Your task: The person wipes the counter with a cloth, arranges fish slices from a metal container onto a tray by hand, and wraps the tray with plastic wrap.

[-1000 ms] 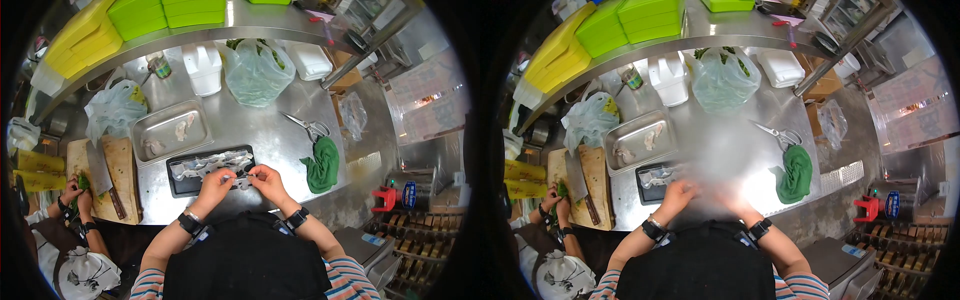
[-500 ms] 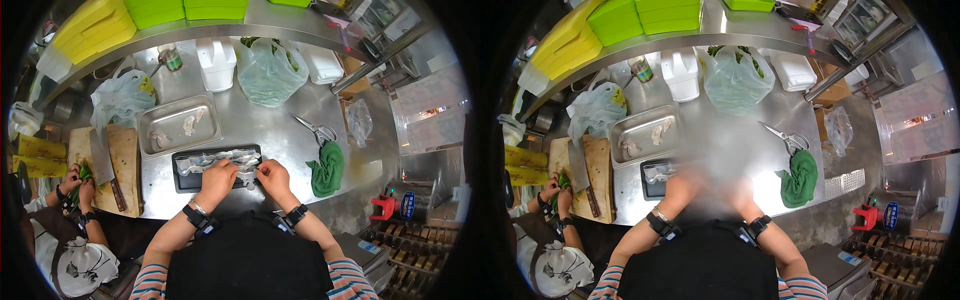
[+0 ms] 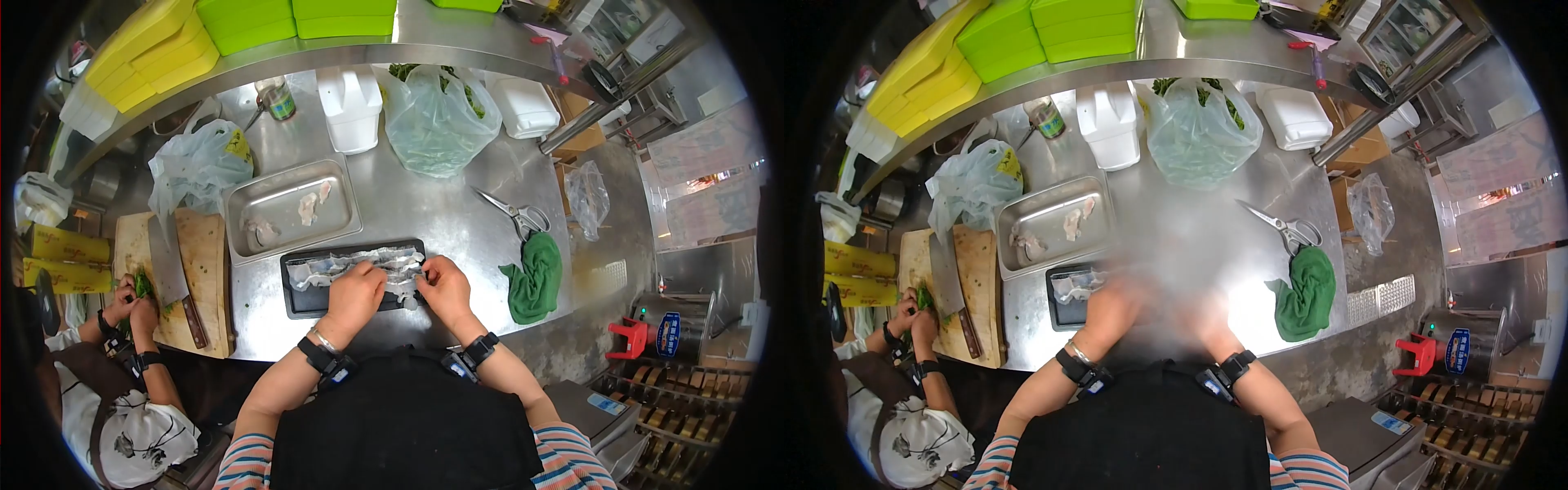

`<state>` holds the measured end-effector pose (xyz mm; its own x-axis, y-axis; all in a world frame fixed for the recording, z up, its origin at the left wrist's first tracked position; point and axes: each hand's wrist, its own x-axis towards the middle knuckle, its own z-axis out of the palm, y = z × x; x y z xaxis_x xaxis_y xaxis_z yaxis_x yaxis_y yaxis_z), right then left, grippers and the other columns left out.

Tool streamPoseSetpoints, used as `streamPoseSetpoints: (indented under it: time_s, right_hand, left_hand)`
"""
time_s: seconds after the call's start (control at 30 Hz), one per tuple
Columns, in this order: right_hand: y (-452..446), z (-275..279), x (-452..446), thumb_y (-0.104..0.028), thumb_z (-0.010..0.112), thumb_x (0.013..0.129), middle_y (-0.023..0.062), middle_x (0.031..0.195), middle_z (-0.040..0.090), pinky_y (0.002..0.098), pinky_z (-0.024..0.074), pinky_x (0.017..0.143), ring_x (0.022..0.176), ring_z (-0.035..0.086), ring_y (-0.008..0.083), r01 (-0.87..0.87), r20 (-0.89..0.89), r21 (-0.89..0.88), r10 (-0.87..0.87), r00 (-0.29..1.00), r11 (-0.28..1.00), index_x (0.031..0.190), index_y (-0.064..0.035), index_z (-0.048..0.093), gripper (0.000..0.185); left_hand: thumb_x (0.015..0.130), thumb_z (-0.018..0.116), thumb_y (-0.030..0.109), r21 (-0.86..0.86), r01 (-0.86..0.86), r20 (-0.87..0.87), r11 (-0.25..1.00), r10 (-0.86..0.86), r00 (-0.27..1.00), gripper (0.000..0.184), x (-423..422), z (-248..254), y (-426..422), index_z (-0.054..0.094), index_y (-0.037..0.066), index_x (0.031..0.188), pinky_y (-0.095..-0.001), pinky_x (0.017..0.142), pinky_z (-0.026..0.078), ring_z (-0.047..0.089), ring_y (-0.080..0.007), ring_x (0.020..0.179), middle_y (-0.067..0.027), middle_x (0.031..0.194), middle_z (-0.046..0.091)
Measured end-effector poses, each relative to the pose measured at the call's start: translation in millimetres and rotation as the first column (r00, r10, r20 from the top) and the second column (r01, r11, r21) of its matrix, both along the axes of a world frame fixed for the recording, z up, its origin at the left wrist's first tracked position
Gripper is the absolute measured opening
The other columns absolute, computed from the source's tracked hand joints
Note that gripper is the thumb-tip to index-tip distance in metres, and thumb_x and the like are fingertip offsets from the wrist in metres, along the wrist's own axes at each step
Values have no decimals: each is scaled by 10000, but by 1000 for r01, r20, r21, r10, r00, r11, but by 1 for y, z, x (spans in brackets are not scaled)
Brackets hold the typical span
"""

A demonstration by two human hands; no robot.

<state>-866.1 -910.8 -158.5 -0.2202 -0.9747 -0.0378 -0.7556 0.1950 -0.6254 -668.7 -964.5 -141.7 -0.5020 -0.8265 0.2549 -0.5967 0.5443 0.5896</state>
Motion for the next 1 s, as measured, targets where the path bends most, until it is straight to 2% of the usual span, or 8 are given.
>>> streamPoseSetpoints:
  time_s: [0.13,0.27,0.37,0.43,0.57,0.63,0.87,1.0]
  right_hand:
    - [0,14,1,-103,729,732,56,757,578,314,476,575,625,575,183,-33,51,-142,41,998,989,855,-84,630,159]
    - [-7,20,8,-102,728,740,70,783,576,314,485,586,640,583,196,-238,27,-254,252,967,938,845,-71,637,142]
    - [-12,32,11,-112,733,750,77,789,588,310,493,594,645,591,202,-370,-166,-224,339,926,902,846,-55,651,139]
    - [-10,44,11,-103,723,772,78,796,604,303,486,593,642,588,191,-241,122,-172,263,957,955,865,-40,667,125]
    - [-4,46,-1,-92,685,799,88,812,616,316,488,591,618,606,200,-139,205,-105,159,966,985,901,-59,668,109]
    - [0,43,-2,-80,680,803,87,801,615,316,487,590,622,605,202,-118,212,-88,134,968,989,898,-54,665,99]
    - [4,40,-3,-58,667,817,88,782,616,310,472,572,627,605,203,-89,223,-44,97,970,995,892,-43,659,77]
    - [0,50,-3,-61,665,824,89,775,616,302,467,567,635,610,198,-74,243,-45,82,966,996,892,-41,659,71]
  left_hand:
    - [749,682,79,44,-19,-47,999,21,999,98,3,10,2,626,106,825,-385,605,515,620,-277,714,-63,820,565]
    - [747,674,87,81,213,-85,974,-206,975,110,3,-14,-1,635,85,851,-380,676,521,612,-281,844,-81,838,576]
    - [778,655,93,48,143,-27,989,-142,989,89,7,-8,-6,646,88,866,-398,666,520,621,-293,814,-83,848,590]
    - [806,641,106,49,67,-101,997,-62,993,70,15,19,-15,653,85,872,-416,653,517,630,-311,774,-82,862,604]
    - [800,653,150,-36,-210,88,977,212,973,73,75,17,-88,673,97,845,-434,667,508,644,-331,765,-123,837,659]
    - [771,673,182,61,-327,237,943,304,923,112,93,11,-128,678,82,821,-425,687,514,654,-331,782,-144,823,674]
    - [725,698,259,167,-286,521,943,162,838,238,86,-26,-173,684,32,793,-433,743,526,651,-354,806,-180,816,674]
    - [762,682,185,132,-139,391,981,77,917,189,114,-38,-173,665,19,850,-368,719,549,670,-285,784,-134,825,684]
